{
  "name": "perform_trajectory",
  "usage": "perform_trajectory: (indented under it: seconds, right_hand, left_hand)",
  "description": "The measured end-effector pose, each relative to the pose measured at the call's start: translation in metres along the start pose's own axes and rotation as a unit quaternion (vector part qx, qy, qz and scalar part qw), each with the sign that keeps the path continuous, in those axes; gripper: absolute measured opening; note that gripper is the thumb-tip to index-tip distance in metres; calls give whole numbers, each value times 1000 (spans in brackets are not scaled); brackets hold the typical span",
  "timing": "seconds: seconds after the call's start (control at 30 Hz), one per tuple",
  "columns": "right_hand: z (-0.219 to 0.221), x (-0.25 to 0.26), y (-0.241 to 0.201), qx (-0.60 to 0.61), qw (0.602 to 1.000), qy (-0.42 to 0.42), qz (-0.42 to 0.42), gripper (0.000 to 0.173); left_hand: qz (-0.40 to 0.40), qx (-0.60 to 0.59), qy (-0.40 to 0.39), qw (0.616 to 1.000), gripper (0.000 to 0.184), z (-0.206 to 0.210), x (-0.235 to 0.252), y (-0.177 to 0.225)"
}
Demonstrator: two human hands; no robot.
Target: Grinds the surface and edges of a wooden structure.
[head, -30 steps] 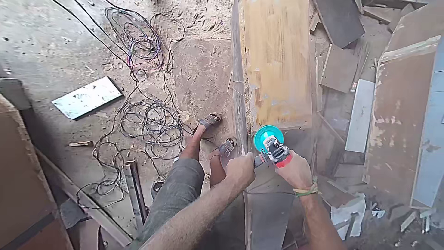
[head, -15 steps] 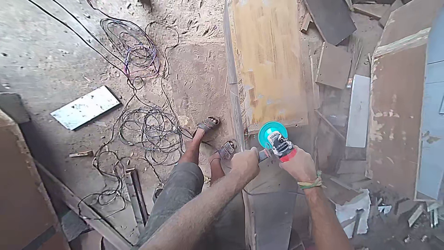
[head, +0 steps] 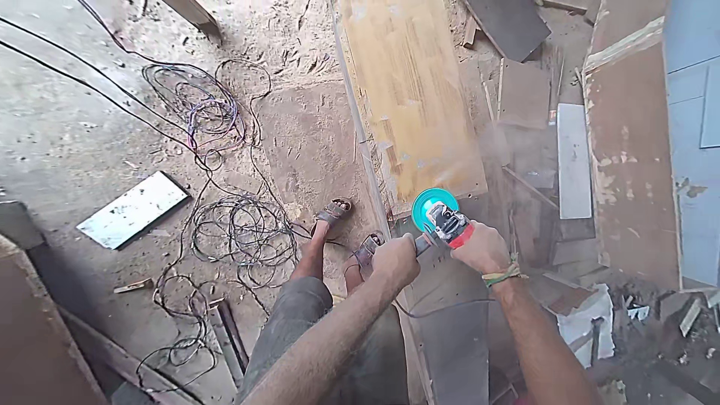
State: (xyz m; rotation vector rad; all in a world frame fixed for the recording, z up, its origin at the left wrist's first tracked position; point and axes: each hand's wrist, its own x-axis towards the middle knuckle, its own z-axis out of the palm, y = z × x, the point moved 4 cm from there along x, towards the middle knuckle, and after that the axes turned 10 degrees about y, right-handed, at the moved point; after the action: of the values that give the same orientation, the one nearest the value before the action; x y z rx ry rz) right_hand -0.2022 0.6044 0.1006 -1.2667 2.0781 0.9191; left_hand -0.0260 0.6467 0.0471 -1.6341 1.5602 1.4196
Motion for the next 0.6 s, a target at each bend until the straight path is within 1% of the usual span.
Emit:
perform_trajectory:
  seconds: [0.1,0.23,0.33,0.43,0.6]
  right_hand:
    - [-5,1,-3,-7,1000,1,1,66]
    - [5,-8,-20,-24,999,-22,-42,68]
    - [12,-9,-21,-25,998,-28,-56,67]
    - [9,-4,-7,-18,999,-21,-41,68]
    - [-3,11,29,20,999,2,29,66]
  left_hand:
    - [-2,-2,8,1000,36,-1,2,1]
    - [-42,-8,13,999,36,11,-8,-21]
    - [-62,-6,15,998,35,18,-13,-26]
    - [-44,-2,10,999,36,18,-7,-12]
    - [14,26,3,1000,36,3,12,31]
